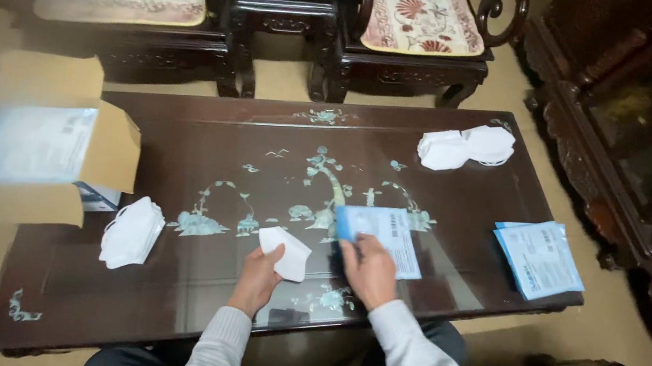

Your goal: Packing individual face masks into blue envelopes on a table.

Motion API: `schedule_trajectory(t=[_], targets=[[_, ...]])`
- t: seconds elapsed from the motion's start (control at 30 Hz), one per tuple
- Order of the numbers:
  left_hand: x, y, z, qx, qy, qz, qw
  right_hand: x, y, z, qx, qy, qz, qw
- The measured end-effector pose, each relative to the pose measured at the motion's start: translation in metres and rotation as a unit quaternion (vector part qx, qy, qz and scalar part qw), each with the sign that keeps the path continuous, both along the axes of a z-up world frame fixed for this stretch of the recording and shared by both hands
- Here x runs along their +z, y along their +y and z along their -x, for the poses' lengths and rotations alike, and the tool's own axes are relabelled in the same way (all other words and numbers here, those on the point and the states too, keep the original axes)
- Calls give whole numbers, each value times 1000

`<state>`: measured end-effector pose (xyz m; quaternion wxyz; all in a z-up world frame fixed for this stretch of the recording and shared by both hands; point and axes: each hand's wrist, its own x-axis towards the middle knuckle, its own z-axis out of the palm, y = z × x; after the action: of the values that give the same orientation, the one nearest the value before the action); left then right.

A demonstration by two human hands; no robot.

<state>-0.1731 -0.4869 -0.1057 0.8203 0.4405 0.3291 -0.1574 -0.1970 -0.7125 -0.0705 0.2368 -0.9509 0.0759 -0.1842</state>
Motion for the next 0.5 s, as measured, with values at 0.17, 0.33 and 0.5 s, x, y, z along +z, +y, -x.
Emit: schedule_trajectory(t=[0.17, 0.33, 0.5], targets=[[20, 5, 3, -2, 4, 9, 1000, -26, 14, -8, 23, 2, 28, 999], [53, 13, 11, -39, 1, 16, 999, -38, 15, -8, 48, 20, 116, 992], [27, 8, 10, -50, -10, 41, 998, -53, 21, -8, 56, -13, 133, 989]])
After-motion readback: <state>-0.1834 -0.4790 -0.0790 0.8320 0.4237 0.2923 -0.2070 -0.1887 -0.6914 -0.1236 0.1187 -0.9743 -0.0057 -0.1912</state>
